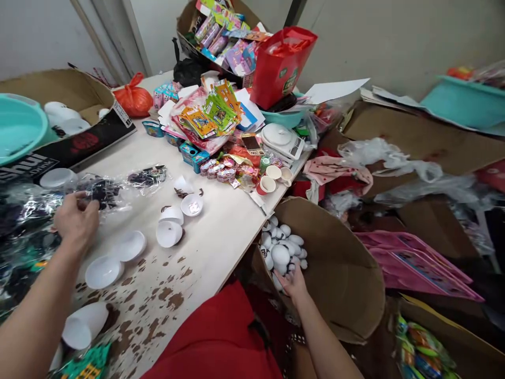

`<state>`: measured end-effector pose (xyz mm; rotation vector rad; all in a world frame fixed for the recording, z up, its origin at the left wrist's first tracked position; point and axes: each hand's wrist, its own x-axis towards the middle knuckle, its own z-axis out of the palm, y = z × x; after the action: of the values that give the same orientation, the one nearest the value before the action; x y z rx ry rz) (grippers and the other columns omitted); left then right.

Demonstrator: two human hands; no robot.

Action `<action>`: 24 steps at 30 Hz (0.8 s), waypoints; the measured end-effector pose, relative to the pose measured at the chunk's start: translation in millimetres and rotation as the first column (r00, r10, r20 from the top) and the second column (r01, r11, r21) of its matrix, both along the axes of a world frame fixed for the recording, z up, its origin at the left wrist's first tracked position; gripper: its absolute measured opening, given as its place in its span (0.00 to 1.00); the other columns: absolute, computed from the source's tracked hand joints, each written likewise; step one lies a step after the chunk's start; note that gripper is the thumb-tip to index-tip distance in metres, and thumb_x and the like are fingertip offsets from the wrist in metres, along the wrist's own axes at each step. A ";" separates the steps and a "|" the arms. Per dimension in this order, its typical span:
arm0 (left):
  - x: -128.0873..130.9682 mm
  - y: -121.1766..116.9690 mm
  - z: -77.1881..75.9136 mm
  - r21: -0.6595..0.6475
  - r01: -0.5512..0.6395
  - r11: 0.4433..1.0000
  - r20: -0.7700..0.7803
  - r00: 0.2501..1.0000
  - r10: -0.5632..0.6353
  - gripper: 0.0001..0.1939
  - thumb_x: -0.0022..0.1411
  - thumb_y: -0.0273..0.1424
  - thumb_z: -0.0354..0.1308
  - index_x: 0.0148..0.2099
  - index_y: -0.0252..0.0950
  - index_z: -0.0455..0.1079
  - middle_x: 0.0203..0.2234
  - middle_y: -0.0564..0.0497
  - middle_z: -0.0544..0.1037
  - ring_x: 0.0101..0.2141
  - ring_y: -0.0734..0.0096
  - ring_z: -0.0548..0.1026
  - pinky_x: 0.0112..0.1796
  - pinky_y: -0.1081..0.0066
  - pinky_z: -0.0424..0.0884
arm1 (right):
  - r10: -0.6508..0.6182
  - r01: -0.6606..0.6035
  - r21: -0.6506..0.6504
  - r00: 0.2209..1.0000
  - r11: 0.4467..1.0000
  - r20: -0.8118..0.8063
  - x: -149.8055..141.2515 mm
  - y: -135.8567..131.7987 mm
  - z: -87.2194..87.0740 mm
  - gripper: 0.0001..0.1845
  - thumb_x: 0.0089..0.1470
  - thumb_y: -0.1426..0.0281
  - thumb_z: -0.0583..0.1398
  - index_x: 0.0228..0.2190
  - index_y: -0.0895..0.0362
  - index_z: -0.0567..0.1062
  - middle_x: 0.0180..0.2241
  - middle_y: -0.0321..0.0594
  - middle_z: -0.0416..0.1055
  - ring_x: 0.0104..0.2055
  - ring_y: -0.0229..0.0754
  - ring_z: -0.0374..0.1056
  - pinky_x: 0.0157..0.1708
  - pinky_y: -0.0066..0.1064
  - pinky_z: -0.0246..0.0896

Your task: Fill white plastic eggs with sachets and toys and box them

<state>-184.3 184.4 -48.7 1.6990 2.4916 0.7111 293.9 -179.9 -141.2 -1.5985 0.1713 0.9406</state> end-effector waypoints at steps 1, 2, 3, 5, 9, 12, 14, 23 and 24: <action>6.2 -19.4 9.2 0.076 0.075 0.994 0.009 0.997 -0.076 0.17 0.51 0.40 0.58 0.41 0.36 0.72 0.17 0.61 0.63 0.23 0.79 0.61 0.39 0.62 0.66 | -0.016 0.016 -0.013 1.000 1.000 0.014 -9.9 8.3 10.2 0.30 0.40 0.50 0.64 0.44 0.49 0.69 0.49 0.43 0.68 0.38 0.48 0.73 0.30 0.41 0.72; 17.5 -42.9 18.1 0.128 0.179 0.975 0.018 0.983 -0.183 0.18 0.52 0.41 0.58 0.44 0.38 0.73 0.21 0.60 0.67 0.26 0.77 0.64 0.40 0.64 0.66 | -0.009 0.009 0.002 0.999 1.000 0.037 -24.1 17.9 22.5 0.33 0.39 0.52 0.66 0.47 0.48 0.68 0.53 0.42 0.65 0.42 0.47 0.72 0.34 0.40 0.72; 33.7 -69.1 26.0 0.149 0.294 0.944 0.047 0.951 -0.304 0.18 0.53 0.41 0.58 0.45 0.40 0.73 0.25 0.59 0.71 0.29 0.74 0.67 0.40 0.66 0.66 | 0.011 -0.014 0.041 0.998 0.999 0.063 -42.0 28.7 36.3 0.35 0.39 0.54 0.67 0.50 0.46 0.67 0.56 0.40 0.62 0.47 0.46 0.71 0.40 0.39 0.71; 76.5 -124.1 36.6 0.117 0.545 0.830 0.230 0.798 -0.557 0.17 0.55 0.41 0.58 0.46 0.41 0.73 0.29 0.56 0.74 0.31 0.71 0.70 0.37 0.69 0.67 | 0.182 -0.214 0.230 0.971 0.949 0.155 -84.2 53.1 64.4 0.43 0.38 0.59 0.70 0.56 0.43 0.63 0.62 0.39 0.56 0.59 0.49 0.61 0.50 0.40 0.65; 159.6 -203.2 34.4 0.002 0.771 0.637 0.661 0.477 -0.579 0.14 0.62 0.37 0.52 0.48 0.39 0.71 0.32 0.52 0.76 0.32 0.68 0.73 0.37 0.68 0.70 | 0.511 -0.484 0.511 0.854 0.710 0.099 -151.0 98.9 99.6 0.51 0.32 0.60 0.74 0.58 0.47 0.62 0.56 0.44 0.66 0.57 0.51 0.63 0.50 0.40 0.64; 183.2 -220.9 24.1 -0.011 0.778 0.628 0.743 0.427 -0.516 0.14 0.65 0.36 0.49 0.48 0.38 0.70 0.32 0.50 0.74 0.35 0.67 0.74 0.40 0.66 0.70 | 0.441 -0.367 0.454 0.895 0.812 -0.066 -164.5 121.2 99.3 0.30 0.37 0.61 0.71 0.43 0.56 0.74 0.34 0.38 0.76 0.35 0.42 0.72 0.38 0.33 0.67; 183.4 -225.5 20.1 0.095 0.735 0.672 0.671 0.452 -0.589 0.20 0.63 0.40 0.53 0.54 0.39 0.67 0.47 0.44 0.71 0.48 0.60 0.71 0.49 0.60 0.67 | 0.282 -0.232 0.358 0.955 0.904 -0.091 -166.0 131.9 93.3 0.21 0.37 0.60 0.71 0.32 0.57 0.73 0.25 0.32 0.73 0.27 0.37 0.68 0.31 0.28 0.65; 181.7 -226.5 16.0 0.150 0.431 0.890 0.721 0.568 -0.397 0.16 0.54 0.39 0.62 0.42 0.37 0.66 0.37 0.49 0.70 0.42 0.64 0.71 0.45 0.64 0.69 | 0.248 -0.157 0.335 0.936 0.929 -0.250 -216.9 125.2 101.7 0.18 0.42 0.58 0.68 0.30 0.54 0.68 0.23 0.27 0.69 0.26 0.36 0.66 0.26 0.26 0.62; 179.8 -224.6 16.6 0.159 0.425 0.891 0.733 0.554 -0.394 0.10 0.57 0.37 0.60 0.37 0.37 0.66 0.33 0.51 0.70 0.37 0.67 0.71 0.42 0.67 0.69 | 0.286 -0.186 0.345 0.920 0.920 -0.267 -219.1 123.1 101.6 0.19 0.43 0.57 0.68 0.33 0.53 0.69 0.24 0.27 0.70 0.26 0.36 0.67 0.25 0.26 0.62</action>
<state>-4.5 -40.2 -32.1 1.4463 1.4494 1.0257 74.8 -56.7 -39.6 -1.1849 0.0404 1.3430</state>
